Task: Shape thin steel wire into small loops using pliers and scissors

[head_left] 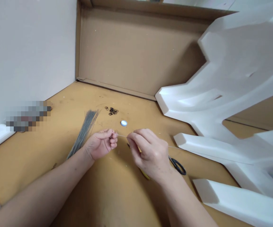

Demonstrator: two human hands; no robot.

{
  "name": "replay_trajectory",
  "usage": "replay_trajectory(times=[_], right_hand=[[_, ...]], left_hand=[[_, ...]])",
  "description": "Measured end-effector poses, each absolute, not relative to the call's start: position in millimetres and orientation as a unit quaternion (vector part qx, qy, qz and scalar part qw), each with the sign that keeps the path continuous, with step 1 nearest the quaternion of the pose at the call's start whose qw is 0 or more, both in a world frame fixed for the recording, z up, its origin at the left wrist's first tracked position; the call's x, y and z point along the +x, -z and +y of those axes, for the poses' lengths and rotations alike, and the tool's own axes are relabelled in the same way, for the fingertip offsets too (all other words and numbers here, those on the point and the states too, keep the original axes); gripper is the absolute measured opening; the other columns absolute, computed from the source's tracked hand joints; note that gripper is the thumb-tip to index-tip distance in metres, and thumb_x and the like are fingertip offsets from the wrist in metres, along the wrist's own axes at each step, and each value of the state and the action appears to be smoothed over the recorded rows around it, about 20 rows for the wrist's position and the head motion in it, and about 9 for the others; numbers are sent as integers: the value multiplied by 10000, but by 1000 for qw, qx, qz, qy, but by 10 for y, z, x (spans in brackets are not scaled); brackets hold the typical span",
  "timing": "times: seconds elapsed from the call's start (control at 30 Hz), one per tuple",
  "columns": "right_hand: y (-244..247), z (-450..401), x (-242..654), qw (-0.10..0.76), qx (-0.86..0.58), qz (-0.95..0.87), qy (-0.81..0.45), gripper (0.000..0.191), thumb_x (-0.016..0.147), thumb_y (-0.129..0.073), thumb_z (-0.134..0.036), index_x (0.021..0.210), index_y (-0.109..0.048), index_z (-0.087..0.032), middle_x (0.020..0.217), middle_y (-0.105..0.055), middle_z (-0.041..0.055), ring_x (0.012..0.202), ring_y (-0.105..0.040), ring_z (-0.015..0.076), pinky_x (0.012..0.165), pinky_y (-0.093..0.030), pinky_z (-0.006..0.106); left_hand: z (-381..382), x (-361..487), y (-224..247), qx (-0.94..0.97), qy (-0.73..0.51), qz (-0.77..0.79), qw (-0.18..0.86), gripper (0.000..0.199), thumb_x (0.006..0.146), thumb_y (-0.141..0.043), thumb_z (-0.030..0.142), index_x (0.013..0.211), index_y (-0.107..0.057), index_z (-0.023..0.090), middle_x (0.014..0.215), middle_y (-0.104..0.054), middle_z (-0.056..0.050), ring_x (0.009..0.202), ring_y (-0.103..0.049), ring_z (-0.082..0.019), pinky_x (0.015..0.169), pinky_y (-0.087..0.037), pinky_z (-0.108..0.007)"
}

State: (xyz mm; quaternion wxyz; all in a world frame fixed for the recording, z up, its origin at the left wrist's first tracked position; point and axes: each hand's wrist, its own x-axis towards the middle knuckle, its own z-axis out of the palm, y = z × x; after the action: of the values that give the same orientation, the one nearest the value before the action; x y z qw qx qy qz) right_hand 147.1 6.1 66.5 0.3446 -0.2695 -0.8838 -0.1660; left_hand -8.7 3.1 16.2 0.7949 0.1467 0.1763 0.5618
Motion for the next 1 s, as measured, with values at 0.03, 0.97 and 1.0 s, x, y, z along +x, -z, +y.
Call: replay_trajectory(times=[0.03, 0.97, 1.0], right_hand=[[-664, 62, 1472, 345, -269, -883, 168, 174, 773, -450, -61, 685, -561, -162, 658, -579, 29, 603, -500, 118, 511, -368, 237], [-679, 52, 1478, 349, -266, -880, 182, 193, 768, -439, -54, 678, -553, -182, 649, -583, 26, 584, -495, 117, 497, -350, 244], [-680, 49, 1478, 349, -266, -880, 183, 194, 768, -438, -56, 677, -554, -182, 649, -583, 26, 582, -493, 116, 495, -348, 244]], left_hand=[[31, -86, -166, 147, -561, 176, 796, 151, 726, -538, 79, 581, -531, 116, 593, -463, -8, 488, -400, -54, 471, -337, -168], [4, -91, -155, 147, -546, 149, 811, 136, 738, -546, 134, 602, -537, 130, 612, -483, -18, 504, -413, -69, 482, -339, -192], [5, -89, -152, 148, -546, 150, 811, 141, 739, -548, 141, 599, -535, 131, 612, -480, -16, 504, -411, -69, 481, -337, -194]])
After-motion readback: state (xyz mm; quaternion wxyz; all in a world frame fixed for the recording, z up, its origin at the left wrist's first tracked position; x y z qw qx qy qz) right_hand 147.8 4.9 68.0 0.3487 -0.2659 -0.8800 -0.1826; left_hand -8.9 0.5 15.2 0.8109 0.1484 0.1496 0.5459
